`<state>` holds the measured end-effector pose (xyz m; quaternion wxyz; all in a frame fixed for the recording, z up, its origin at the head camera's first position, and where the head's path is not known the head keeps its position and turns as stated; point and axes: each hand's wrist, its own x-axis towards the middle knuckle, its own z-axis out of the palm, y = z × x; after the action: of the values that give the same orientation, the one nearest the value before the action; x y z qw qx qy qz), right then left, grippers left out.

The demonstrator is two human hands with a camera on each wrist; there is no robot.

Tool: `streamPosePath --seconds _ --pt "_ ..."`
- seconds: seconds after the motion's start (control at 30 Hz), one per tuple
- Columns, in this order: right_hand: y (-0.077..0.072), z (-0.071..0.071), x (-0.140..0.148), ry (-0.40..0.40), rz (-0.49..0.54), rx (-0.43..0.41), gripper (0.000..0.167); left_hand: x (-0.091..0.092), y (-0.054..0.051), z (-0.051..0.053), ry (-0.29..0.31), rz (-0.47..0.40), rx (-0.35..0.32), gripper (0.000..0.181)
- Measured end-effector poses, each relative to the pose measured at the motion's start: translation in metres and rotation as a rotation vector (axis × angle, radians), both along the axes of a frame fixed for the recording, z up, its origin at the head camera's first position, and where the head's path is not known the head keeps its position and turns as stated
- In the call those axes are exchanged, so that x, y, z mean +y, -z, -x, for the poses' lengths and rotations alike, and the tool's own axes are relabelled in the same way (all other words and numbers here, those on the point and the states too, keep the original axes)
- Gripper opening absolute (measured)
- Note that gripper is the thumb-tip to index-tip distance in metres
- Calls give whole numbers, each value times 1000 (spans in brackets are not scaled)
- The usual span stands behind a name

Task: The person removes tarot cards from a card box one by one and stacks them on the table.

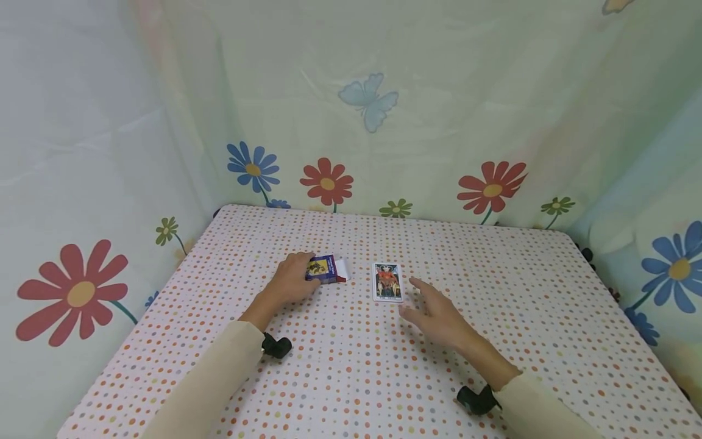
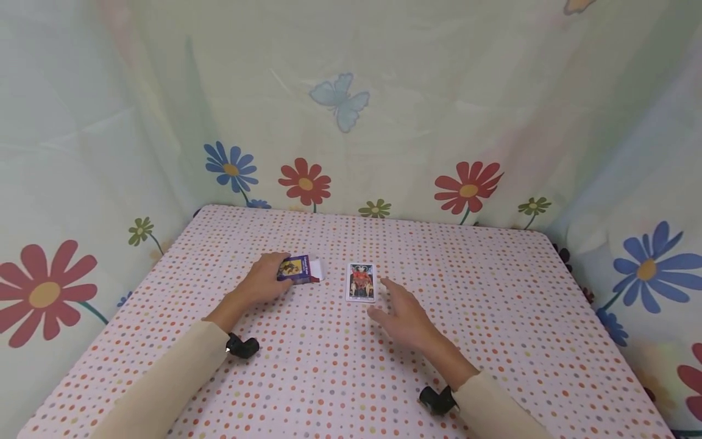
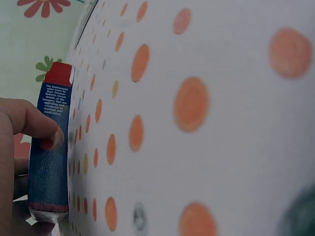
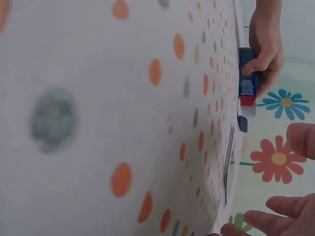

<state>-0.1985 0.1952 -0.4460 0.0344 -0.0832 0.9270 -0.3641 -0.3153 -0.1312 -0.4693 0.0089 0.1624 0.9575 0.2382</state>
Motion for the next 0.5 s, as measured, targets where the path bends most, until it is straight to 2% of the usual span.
streamPosePath --seconds 0.17,0.3,0.4,0.5 --pt "-2 2 2 24 29 23 77 -2 3 0 6 25 18 76" --pt "-7 2 6 30 35 48 79 -4 4 -3 16 68 63 80" --pt "-9 0 7 16 2 89 80 -4 1 -9 25 101 128 83" --pt "-10 -2 9 -24 -85 173 82 -2 -7 -20 32 136 189 87"
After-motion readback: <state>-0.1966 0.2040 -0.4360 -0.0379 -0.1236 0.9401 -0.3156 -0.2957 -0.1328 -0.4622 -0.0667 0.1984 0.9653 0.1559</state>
